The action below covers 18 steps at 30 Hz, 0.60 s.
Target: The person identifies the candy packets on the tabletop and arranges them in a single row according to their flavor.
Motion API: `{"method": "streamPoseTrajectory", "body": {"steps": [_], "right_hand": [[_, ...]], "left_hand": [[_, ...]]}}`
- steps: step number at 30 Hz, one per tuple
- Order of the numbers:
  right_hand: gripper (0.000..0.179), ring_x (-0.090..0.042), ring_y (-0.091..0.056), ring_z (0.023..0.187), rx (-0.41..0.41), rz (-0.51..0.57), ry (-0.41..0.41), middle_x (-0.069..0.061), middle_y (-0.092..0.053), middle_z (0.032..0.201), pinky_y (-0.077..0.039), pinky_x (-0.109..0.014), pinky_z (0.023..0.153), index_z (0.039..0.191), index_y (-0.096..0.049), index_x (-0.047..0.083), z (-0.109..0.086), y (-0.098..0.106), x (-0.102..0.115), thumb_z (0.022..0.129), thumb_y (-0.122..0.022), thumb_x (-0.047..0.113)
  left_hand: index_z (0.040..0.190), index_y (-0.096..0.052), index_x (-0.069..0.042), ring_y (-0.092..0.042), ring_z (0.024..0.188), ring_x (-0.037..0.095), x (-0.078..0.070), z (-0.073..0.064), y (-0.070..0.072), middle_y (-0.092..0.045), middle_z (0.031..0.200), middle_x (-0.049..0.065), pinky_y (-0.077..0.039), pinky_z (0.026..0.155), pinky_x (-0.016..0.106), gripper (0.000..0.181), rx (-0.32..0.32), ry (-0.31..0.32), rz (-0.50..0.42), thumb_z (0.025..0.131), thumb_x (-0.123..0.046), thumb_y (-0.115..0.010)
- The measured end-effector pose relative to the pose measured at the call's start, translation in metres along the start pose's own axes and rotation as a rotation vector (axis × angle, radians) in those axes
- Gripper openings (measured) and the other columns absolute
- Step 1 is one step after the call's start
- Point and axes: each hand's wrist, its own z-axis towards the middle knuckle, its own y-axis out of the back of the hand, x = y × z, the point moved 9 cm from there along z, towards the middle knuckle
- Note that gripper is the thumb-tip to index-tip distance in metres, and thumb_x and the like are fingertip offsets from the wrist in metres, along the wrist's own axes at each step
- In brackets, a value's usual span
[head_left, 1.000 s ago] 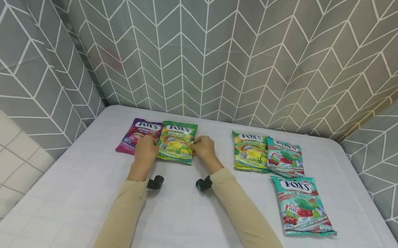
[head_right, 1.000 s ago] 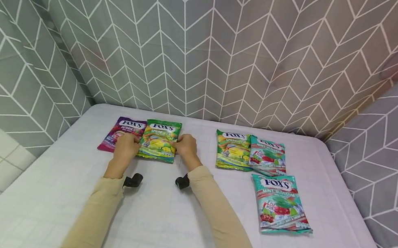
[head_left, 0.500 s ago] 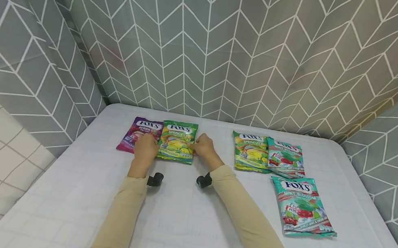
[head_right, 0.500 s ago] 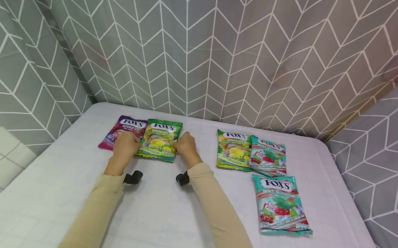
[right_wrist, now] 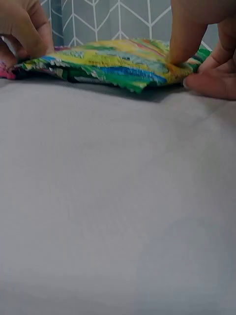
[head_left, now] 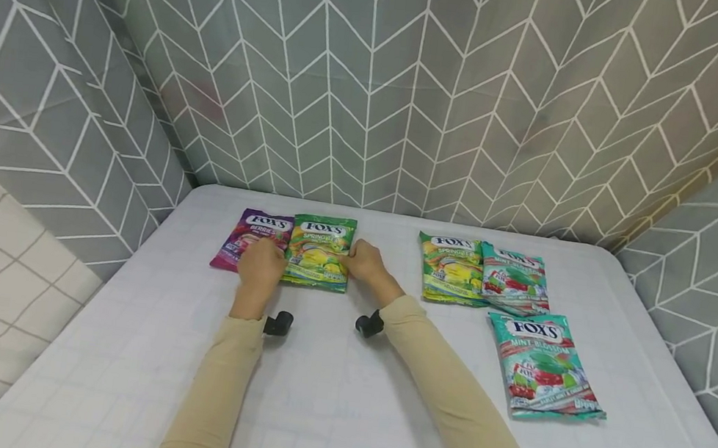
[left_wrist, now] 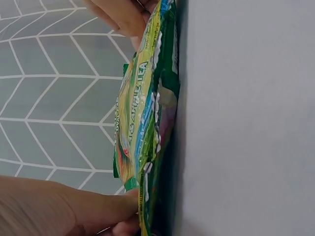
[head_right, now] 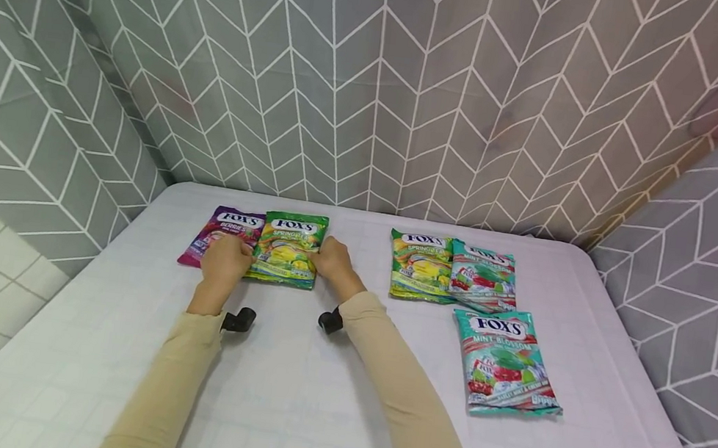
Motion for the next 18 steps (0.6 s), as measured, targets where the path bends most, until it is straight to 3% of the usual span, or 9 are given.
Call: {"method": "streamPoseTrajectory", "body": {"steps": [6, 10, 14, 18], "right_hand": [[0.025, -0.018, -0.058, 0.074, 0.060, 0.084, 0.013, -0.009, -0.062, 0.084, -0.047, -0.027, 0.067, 0.105, -0.062, -0.006, -0.008, 0.003, -0.006, 0.095, -0.061, 0.016], [0.033, -0.021, -0.064, 0.081, 0.111, 0.158, 0.028, -0.012, -0.067, 0.091, -0.051, -0.030, 0.075, 0.118, -0.060, -0.007, -0.019, 0.008, -0.010, 0.095, -0.058, 0.016], [0.032, -0.024, -0.066, 0.085, 0.139, 0.221, 0.039, -0.015, -0.067, 0.096, -0.053, -0.031, 0.076, 0.120, -0.060, -0.007, -0.032, 0.016, -0.012, 0.097, -0.057, 0.015], [0.031, -0.025, -0.066, 0.086, 0.122, 0.242, 0.058, -0.015, -0.066, 0.100, -0.054, -0.032, 0.075, 0.120, -0.061, -0.004, -0.044, 0.031, -0.017, 0.097, -0.058, 0.016]], "left_hand": [[0.079, -0.072, 0.002, -0.062, 0.076, 0.031, -0.001, -0.001, -0.002, -0.069, 0.085, 0.017, -0.050, 0.067, 0.047, 0.013, 0.014, -0.027, -0.020, 0.086, -0.008, -0.066], [0.071, -0.067, 0.003, -0.058, 0.068, 0.030, -0.005, -0.004, 0.007, -0.065, 0.075, 0.016, -0.048, 0.059, 0.043, 0.021, -0.012, -0.039, -0.043, 0.088, -0.008, -0.063], [0.070, -0.065, 0.002, -0.056, 0.066, 0.030, -0.009, -0.006, 0.013, -0.063, 0.073, 0.016, -0.045, 0.056, 0.042, 0.023, -0.028, -0.038, -0.083, 0.090, -0.007, -0.059], [0.091, -0.070, 0.004, -0.063, 0.078, 0.036, -0.021, -0.010, 0.014, -0.068, 0.093, 0.022, -0.050, 0.063, 0.048, 0.014, -0.024, -0.061, -0.160, 0.090, -0.008, -0.064]]}}
